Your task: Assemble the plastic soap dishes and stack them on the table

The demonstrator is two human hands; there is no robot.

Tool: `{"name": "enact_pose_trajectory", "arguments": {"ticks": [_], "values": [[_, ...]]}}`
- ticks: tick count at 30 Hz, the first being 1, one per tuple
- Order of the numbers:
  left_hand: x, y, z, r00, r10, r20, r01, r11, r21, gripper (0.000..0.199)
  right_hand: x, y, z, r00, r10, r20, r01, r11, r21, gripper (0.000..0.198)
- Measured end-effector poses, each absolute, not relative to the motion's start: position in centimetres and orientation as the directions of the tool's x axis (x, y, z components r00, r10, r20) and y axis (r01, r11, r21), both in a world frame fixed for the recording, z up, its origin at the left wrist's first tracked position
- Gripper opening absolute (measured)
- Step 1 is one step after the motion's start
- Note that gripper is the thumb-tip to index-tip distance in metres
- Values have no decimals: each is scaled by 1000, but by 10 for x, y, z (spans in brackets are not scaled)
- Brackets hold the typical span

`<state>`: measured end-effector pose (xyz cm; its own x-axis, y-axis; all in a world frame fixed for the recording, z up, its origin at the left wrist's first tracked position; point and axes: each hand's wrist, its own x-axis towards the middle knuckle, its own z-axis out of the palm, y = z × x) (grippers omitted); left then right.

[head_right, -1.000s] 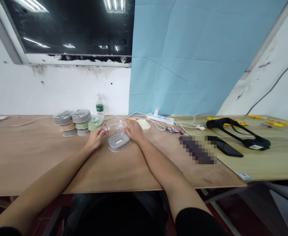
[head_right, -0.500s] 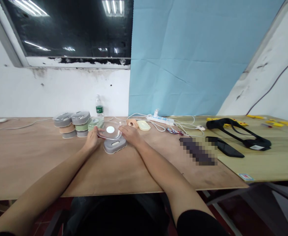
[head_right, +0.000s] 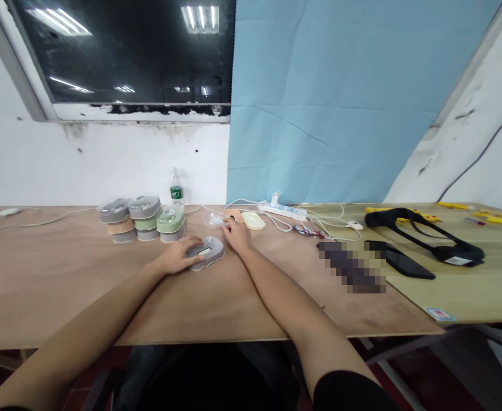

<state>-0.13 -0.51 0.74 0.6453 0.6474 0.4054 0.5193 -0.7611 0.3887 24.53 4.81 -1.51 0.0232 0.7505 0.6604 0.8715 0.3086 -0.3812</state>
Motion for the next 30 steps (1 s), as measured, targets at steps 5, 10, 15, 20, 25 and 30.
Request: {"name": "enact_pose_trajectory", "arguments": {"ticks": [5,10,15,20,25,30], "values": [[-3,-3,8,630,662,407,513,-748,421,55,236,60,-16,28,773,634,869,294,-397,38],[-4,-3,8,641,653,404,494,-753,434,53,232,61,-19,-174,808,563,865,399,-305,42],[-5,-4,7,640,664,387,498,-742,449,56,238,55,-21,-162,812,561,854,400,-333,30],[-7,-4,6,655,689,311,562,-718,410,81,240,53,-19,-178,849,498,841,394,-370,24],[-6,-4,6,659,675,333,551,-734,396,78,241,51,-19,-222,855,469,825,421,-378,21],[-6,-3,8,572,706,418,556,-708,435,62,244,48,-17,-247,849,467,816,442,-372,22]]}}
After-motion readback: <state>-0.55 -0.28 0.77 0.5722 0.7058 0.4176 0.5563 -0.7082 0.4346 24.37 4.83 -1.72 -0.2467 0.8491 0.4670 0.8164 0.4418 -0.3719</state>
